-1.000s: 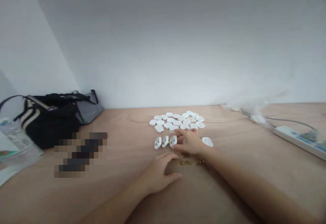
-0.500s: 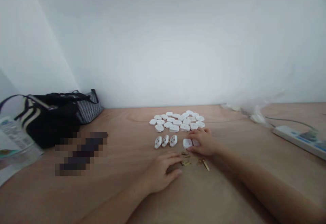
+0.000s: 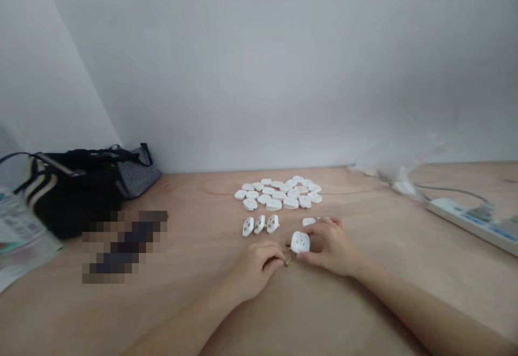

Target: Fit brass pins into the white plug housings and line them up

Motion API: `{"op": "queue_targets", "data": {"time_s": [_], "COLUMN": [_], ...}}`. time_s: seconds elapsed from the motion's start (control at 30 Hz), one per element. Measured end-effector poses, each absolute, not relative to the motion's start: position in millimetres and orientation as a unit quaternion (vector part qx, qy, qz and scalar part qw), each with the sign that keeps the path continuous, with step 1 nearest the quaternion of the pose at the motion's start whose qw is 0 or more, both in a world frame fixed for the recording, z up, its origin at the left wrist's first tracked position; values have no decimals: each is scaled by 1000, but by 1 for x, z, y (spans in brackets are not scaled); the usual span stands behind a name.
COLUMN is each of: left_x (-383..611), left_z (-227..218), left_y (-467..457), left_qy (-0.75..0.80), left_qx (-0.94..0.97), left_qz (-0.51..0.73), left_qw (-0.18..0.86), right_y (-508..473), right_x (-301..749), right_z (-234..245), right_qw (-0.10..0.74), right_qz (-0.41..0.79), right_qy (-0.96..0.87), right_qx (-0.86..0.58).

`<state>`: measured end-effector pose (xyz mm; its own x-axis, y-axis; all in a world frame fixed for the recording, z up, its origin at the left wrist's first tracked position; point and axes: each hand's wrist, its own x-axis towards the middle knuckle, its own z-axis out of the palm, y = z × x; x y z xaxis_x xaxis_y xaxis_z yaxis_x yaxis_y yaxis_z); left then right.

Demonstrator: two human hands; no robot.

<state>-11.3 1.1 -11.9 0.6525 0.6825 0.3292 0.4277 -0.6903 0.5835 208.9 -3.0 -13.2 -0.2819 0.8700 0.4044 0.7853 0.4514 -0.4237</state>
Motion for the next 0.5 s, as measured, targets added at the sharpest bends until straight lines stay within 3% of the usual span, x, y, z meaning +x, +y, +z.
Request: {"op": "queue_targets", "data": {"time_s": [0.17,0.5], "left_x": [-15,-21], "left_z": [-10,-7], "left_y": [-3,-5], "left_qy": [372,297], "left_qx": [853,865], "left_qz": [310,347], "left_qw": [193,208], "right_y": [-10,-15], "right_x": [202,195], "right_z": [-9,-11], "right_qw": [309,315], "right_qz": [93,103], "right_qy": [-819,-831], "right_qx": [-474,-447]}}
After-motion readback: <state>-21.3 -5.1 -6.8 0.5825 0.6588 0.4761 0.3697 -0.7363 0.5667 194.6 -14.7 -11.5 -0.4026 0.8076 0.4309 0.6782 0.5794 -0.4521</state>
